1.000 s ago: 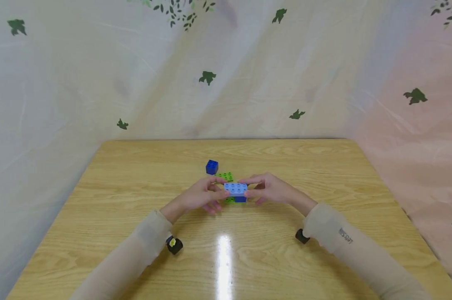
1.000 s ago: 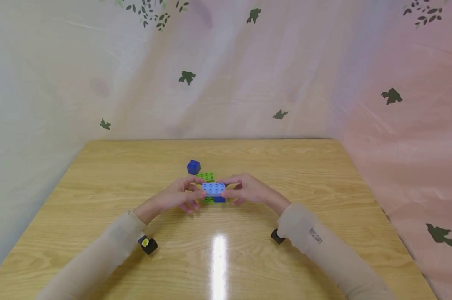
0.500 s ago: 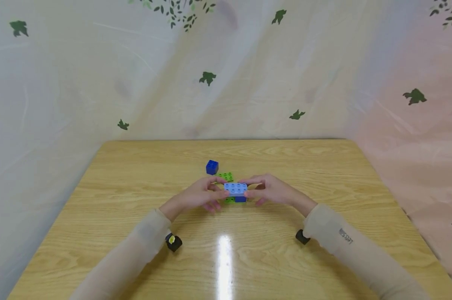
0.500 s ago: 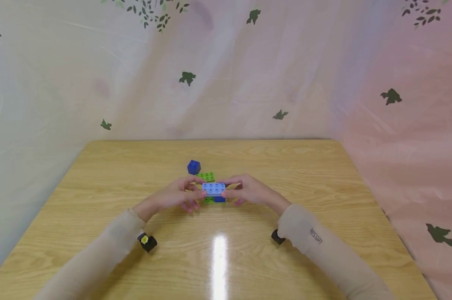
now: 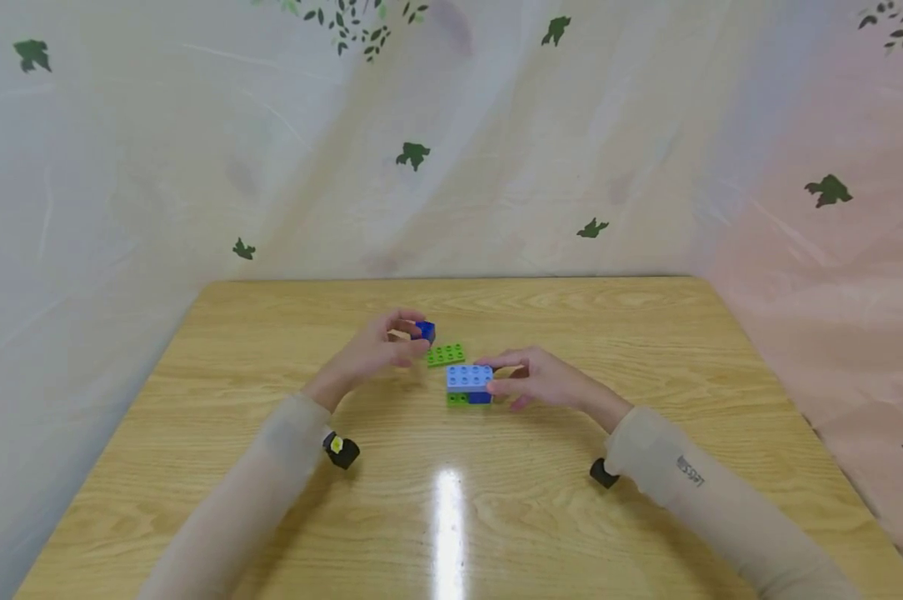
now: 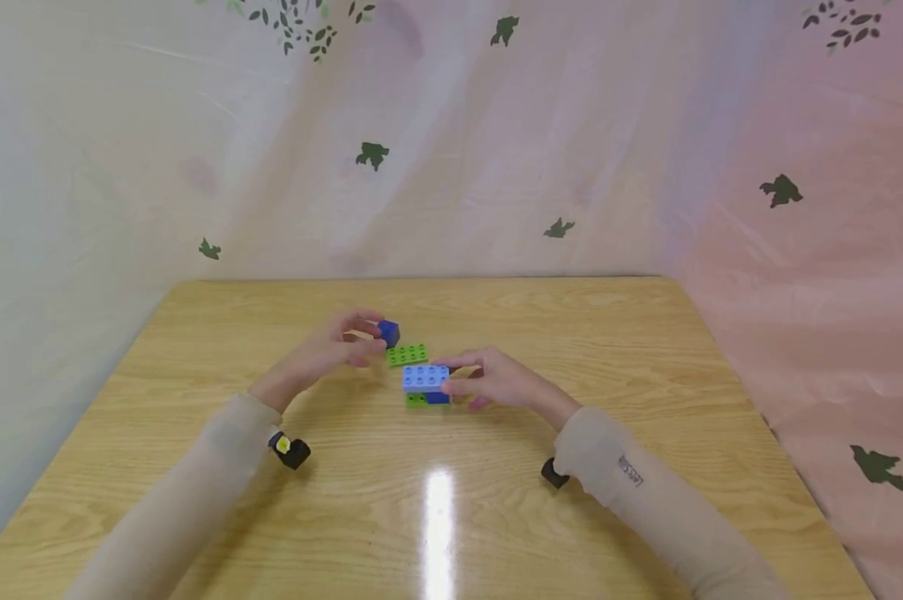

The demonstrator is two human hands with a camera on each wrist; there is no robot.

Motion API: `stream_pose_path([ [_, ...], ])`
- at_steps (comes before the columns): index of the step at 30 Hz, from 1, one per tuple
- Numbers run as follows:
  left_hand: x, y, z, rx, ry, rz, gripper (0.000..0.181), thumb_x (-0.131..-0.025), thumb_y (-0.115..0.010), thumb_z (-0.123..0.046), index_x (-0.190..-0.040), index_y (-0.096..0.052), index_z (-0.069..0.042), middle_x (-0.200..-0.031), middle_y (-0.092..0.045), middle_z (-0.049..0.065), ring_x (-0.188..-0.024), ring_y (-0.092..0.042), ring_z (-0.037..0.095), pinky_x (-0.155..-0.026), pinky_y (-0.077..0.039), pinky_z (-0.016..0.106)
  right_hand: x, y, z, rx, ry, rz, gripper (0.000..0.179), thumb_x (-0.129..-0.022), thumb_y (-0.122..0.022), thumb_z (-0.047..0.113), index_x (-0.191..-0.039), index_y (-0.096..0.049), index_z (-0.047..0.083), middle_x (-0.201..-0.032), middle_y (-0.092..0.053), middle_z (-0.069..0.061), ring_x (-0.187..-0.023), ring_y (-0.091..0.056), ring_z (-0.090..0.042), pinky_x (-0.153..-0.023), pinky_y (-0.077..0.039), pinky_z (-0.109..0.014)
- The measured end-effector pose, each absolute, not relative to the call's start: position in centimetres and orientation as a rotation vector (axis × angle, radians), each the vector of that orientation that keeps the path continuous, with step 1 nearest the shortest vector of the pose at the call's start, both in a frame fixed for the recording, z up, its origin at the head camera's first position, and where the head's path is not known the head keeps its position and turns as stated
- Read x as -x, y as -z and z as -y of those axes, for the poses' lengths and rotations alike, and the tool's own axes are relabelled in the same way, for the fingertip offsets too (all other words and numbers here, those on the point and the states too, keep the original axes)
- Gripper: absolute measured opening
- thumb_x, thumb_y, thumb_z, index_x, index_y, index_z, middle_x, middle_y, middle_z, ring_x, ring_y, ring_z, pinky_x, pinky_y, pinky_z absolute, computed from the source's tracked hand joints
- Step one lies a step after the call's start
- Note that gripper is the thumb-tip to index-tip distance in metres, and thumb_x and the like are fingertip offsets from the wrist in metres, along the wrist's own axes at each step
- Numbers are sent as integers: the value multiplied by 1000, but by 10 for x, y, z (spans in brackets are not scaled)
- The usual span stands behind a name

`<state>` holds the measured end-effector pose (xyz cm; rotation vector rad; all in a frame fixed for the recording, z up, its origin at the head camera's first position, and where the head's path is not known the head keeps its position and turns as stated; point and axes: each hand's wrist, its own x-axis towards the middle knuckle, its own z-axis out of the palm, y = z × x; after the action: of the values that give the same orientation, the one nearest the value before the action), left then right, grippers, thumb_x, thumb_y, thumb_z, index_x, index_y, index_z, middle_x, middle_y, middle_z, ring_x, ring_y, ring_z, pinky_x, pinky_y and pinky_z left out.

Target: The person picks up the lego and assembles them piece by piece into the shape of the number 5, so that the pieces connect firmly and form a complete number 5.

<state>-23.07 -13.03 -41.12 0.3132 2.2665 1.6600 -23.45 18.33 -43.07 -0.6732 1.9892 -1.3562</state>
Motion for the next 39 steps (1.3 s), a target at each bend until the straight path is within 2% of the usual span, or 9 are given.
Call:
stream_pose_path([
  [4,238,414,134,-241,-1638,-2389,57,-95,-74,-15,-145,-47,-13,-145,-45,19,-116,-59,34,-89,-58,42,234,431,-183,666,1356,-1990,52,-98,-71,27,-146,-56,14,-138,-56,-13,-110,-67,-32,-79,-61,-47],
  [8,245,421,136,-204,-1639,-2395,66,-93,-74,-7,-151,-41,-8,-151,-39,23,-118,-58,38,-87,-59,43,234,431,-183,655,1353,-1992,51,-98,-71,27,-146,-57,16,-138,-56,-11,-110,-67,-32,-79,-61,-46],
  [15,255,433,133,-163,-1610,-2393,71,-93,-73,-6,-154,-38,-10,-154,-37,21,-105,-61,35,-81,-61,40,235,433,-184,652,1356,-1993,51,-98,-71,26,-147,-56,16,-138,-56,-12,-108,-68,-31,-79,-61,-47],
  [23,260,437,128,-144,-1575,-2385,74,-93,-73,-4,-157,-35,-12,-155,-38,17,-121,-57,36,-81,-61,37,237,435,-185,657,1362,-1978,53,-97,-72,29,-146,-56,18,-137,-55,-12,-108,-68,-30,-79,-61,-47],
  [30,263,441,119,-196,-1571,-2355,75,-94,-72,-4,-158,-33,-11,-156,-37,19,-96,-66,31,-75,-61,35,235,434,-192,628,1372,-1989,52,-98,-71,26,-146,-56,17,-137,-55,-12,-107,-68,-31,-79,-61,-47],
  [39,262,445,120,-124,-1601,-2322,74,-93,-71,-1,-157,-35,-10,-156,-35,20,-92,-68,30,-70,-62,37,236,434,-187,646,1386,-1946,54,-97,-73,28,-147,-56,15,-139,-54,-13,-109,-68,-33,-80,-61,-47],
])
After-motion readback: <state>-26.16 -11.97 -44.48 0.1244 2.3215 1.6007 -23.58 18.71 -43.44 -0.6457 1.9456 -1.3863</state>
